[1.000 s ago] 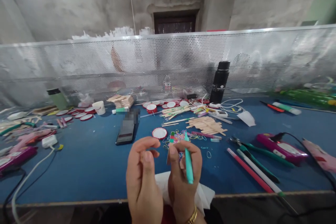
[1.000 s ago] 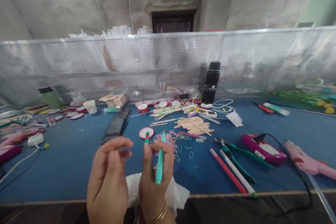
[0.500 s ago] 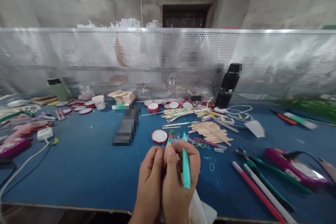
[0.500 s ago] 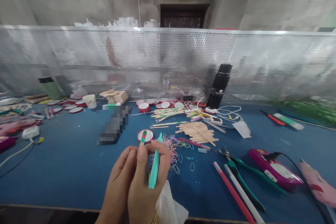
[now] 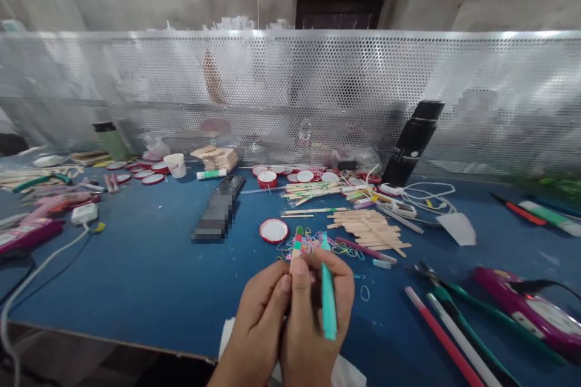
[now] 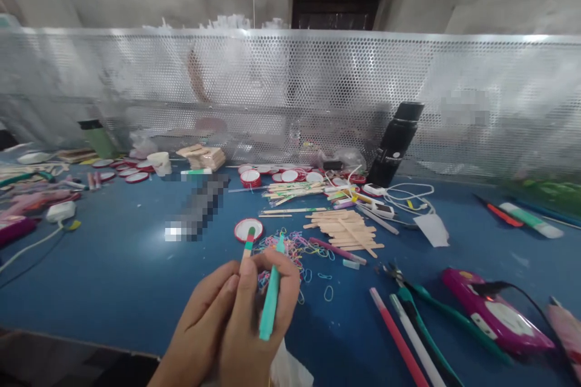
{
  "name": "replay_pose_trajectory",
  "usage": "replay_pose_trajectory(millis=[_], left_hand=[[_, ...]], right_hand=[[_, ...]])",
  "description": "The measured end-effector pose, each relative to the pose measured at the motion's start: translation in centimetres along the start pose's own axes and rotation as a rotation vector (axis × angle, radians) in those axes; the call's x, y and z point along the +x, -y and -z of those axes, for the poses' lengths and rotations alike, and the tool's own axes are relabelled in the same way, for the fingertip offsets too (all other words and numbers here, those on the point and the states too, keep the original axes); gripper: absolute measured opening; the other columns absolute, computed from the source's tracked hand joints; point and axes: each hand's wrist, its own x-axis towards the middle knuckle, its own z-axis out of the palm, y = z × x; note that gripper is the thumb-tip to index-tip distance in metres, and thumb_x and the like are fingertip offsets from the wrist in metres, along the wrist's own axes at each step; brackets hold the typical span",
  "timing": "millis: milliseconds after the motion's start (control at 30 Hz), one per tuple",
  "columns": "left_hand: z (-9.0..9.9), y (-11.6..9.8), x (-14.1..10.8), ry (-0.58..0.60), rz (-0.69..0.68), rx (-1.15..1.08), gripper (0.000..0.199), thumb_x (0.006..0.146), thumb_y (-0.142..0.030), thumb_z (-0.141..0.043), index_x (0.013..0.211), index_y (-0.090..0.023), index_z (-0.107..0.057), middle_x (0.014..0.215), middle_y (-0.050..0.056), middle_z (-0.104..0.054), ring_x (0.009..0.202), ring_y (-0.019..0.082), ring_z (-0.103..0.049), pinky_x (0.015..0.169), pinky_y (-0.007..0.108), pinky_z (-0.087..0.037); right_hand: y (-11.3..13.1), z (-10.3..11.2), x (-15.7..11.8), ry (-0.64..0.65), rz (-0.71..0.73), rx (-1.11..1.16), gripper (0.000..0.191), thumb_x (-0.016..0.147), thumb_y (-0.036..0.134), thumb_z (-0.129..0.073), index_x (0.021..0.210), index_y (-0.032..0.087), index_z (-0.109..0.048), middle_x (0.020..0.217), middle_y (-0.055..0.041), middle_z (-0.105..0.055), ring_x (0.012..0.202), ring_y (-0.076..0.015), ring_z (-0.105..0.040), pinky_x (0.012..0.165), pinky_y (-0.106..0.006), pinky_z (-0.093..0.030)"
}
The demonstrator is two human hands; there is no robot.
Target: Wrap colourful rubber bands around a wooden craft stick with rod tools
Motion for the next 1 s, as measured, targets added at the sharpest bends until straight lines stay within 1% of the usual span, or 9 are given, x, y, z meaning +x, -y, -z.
replay_pose_trajectory(millis=[167, 267, 367, 467, 567, 700, 800, 867, 1000], left_hand=[[0.0, -0.1, -0.2, 0.038, -0.002, 0.08, 0.042, 0.101, -0.052, -0.058, 0.082, -0.019, -0.076, 0.076, 0.006, -0.07, 0.068, 0.019, -0.06, 0.067, 0.028, -0.054], [-0.3, -0.3, 0.3, 0.064, 0.011, 0.114, 0.04, 0.101, -0.049, -0.055, 0.085, -0.019, -0.074, 0.079, 0.006, -0.071, 0.066, 0.018, -0.057, 0.065, 0.028, -0.052], [-0.6, -0.2, 0.7, 0.08, 0.037, 0.098, 0.037, 0.102, -0.048, -0.054, 0.09, -0.019, -0.074, 0.087, 0.008, -0.074, 0.072, 0.02, -0.061, 0.068, 0.029, -0.052], [-0.8, 0.2, 0.9, 0.081, 0.068, 0.069, 0.036, 0.102, -0.049, -0.054, 0.092, -0.019, -0.073, 0.09, 0.008, -0.075, 0.078, 0.021, -0.064, 0.071, 0.029, -0.053], [-0.8, 0.5, 0.7, 0.076, 0.077, 0.078, 0.034, 0.102, -0.049, -0.056, 0.093, -0.02, -0.072, 0.093, 0.008, -0.075, 0.078, 0.02, -0.062, 0.07, 0.029, -0.051], [-0.6, 0.5, 0.4, 0.113, 0.039, 0.07, 0.035, 0.105, -0.048, -0.052, 0.098, -0.02, -0.072, 0.094, 0.007, -0.074, 0.078, 0.02, -0.062, 0.073, 0.03, -0.051], [-0.5, 0.2, 0.3, 0.112, -0.014, 0.07, 0.032, 0.104, -0.047, -0.053, 0.098, -0.021, -0.071, 0.09, 0.006, -0.073, 0.079, 0.021, -0.064, 0.071, 0.029, -0.05], [-0.4, 0.1, 0.3, 0.085, -0.04, 0.091, 0.03, 0.103, -0.046, -0.055, 0.094, -0.021, -0.07, 0.081, 0.004, -0.068, 0.076, 0.02, -0.062, 0.07, 0.029, -0.049], [-0.3, 0.0, 0.3, 0.058, -0.061, 0.077, 0.03, 0.103, -0.046, -0.057, 0.09, -0.022, -0.07, 0.072, 0.0, -0.058, 0.068, 0.017, -0.054, 0.066, 0.026, -0.046]], right_hand=[[-0.3, 0.2, -0.1, 0.016, -0.043, 0.06, 0.031, 0.096, 0.048, -0.069, 0.113, 0.023, -0.063, 0.095, -0.0023, -0.072, 0.082, -0.0169, -0.072, 0.073, -0.031, -0.059], [-1.0, 0.2, 0.2, 0.04, -0.121, 0.104, 0.037, 0.095, 0.049, -0.07, 0.118, 0.022, -0.061, 0.096, -0.0025, -0.073, 0.082, -0.017, -0.073, 0.073, -0.03, -0.06], [-1.4, 0.0, 0.7, 0.043, -0.224, 0.171, 0.043, 0.092, 0.052, -0.073, 0.12, 0.022, -0.06, 0.096, -0.0021, -0.073, 0.077, -0.0167, -0.072, 0.07, -0.03, -0.06], [-1.1, -0.3, 0.9, 0.026, -0.264, 0.202, 0.045, 0.09, 0.055, -0.072, 0.119, 0.023, -0.06, 0.099, -0.0039, -0.075, 0.082, -0.0188, -0.075, 0.073, -0.032, -0.062], [-0.6, -0.2, 0.9, 0.055, -0.27, 0.204, 0.048, 0.089, 0.058, -0.073, 0.119, 0.023, -0.06, 0.103, -0.005, -0.076, 0.086, -0.0199, -0.076, 0.077, -0.034, -0.063], [-0.7, 0.4, 0.6, 0.051, -0.227, 0.183, 0.048, 0.096, 0.061, -0.062, 0.125, 0.024, -0.06, 0.11, -0.0074, -0.076, 0.093, -0.0213, -0.077, 0.083, -0.038, -0.063], [-1.3, 0.8, 0.1, 0.056, -0.097, 0.159, 0.048, 0.105, 0.059, -0.043, 0.134, 0.024, -0.058, 0.117, -0.0102, -0.075, 0.103, -0.0235, -0.075, 0.088, -0.042, -0.061], [-1.3, 0.8, -0.2, 0.024, -0.007, 0.115, 0.048, 0.107, 0.054, -0.037, 0.136, 0.024, -0.059, 0.118, -0.0112, -0.073, 0.107, -0.0244, -0.073, 0.089, -0.042, -0.059], [-0.5, 0.1, -0.6, -0.15, 0.058, 0.104, 0.033, 0.103, 0.046, -0.052, 0.126, 0.025, -0.062, 0.104, -0.0055, -0.069, 0.095, -0.0219, -0.07, 0.083, -0.039, -0.057]])
